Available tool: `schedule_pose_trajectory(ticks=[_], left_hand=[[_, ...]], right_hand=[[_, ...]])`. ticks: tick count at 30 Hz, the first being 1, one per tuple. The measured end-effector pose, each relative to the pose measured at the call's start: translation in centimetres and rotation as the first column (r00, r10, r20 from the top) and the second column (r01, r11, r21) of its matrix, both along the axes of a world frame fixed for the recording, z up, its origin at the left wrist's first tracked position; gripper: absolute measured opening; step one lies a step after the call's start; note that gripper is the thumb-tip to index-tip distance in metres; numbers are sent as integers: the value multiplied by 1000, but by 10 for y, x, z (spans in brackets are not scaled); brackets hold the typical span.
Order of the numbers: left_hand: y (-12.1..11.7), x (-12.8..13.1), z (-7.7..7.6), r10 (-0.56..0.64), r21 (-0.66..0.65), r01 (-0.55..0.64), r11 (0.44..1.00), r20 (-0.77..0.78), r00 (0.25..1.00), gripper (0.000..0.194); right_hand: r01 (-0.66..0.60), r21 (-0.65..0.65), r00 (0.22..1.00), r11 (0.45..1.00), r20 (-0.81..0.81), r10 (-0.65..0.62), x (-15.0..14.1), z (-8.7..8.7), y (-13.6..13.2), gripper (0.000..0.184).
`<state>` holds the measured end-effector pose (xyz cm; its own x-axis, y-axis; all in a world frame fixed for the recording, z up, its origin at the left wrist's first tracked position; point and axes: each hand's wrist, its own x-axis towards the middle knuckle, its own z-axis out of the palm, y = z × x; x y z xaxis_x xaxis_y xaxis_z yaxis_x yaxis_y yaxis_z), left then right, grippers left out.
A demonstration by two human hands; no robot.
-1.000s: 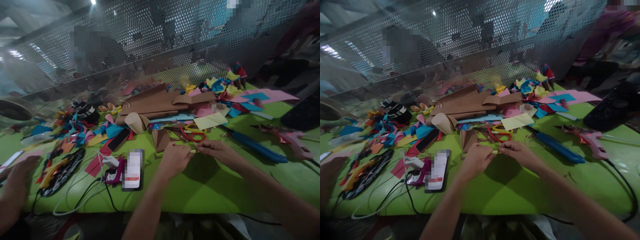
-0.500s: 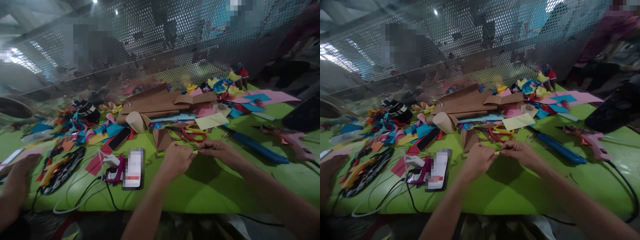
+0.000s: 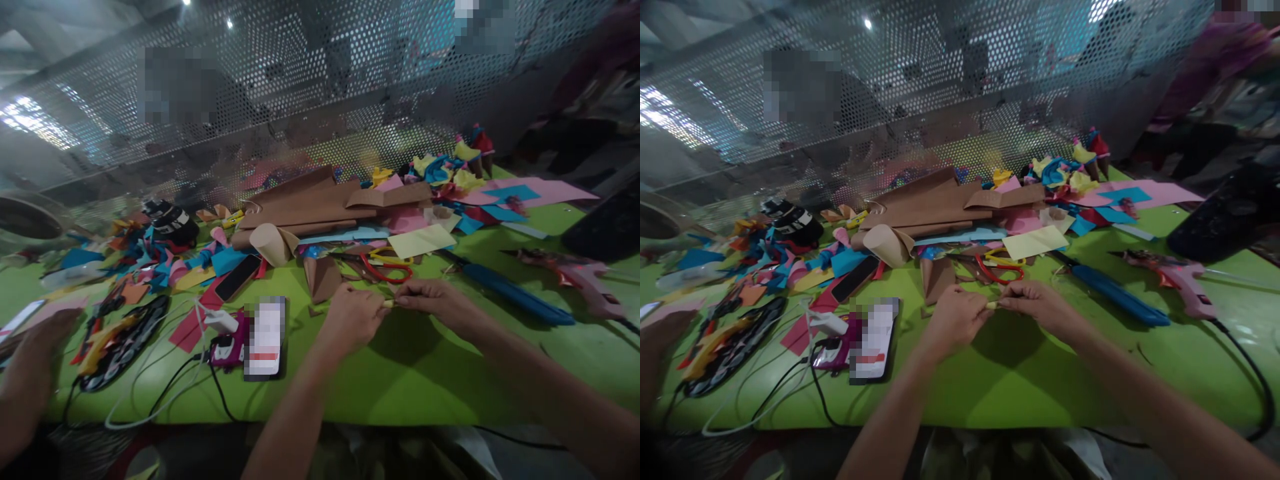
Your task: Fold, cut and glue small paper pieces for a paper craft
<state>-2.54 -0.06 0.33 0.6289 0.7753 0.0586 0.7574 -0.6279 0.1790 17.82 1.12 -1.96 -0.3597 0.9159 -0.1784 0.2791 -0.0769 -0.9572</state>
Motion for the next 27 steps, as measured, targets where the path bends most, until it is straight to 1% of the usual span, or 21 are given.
schedule_pose_trajectory(ticks=[4,10,15,19,27], left_hand=[[0,0,-1,2,1,-2,1000,-2,1000,29],[0,1,-1,0,-3,0,1000,-25,1000,28],[0,2,-1,4,-11,-5,1000,-30,1000,28],[0,2,0,6,-10,-6,1000,-31,999,27],[-1,2,1,8,-2,-8,1000,-37,999,26]], right_hand=[[5,-20,1000,1000,-25,-6,-1,2,-1,39],[5,-30,1000,1000,-5,-5,-2,6,-2,42],[9,-61,999,998,-30,-11,-3,4,-2,40],[8,-66,1000,998,-16,-9,-2,3,-1,41],[18,-87,1000,996,-24,-20,-3,4,-1,42]])
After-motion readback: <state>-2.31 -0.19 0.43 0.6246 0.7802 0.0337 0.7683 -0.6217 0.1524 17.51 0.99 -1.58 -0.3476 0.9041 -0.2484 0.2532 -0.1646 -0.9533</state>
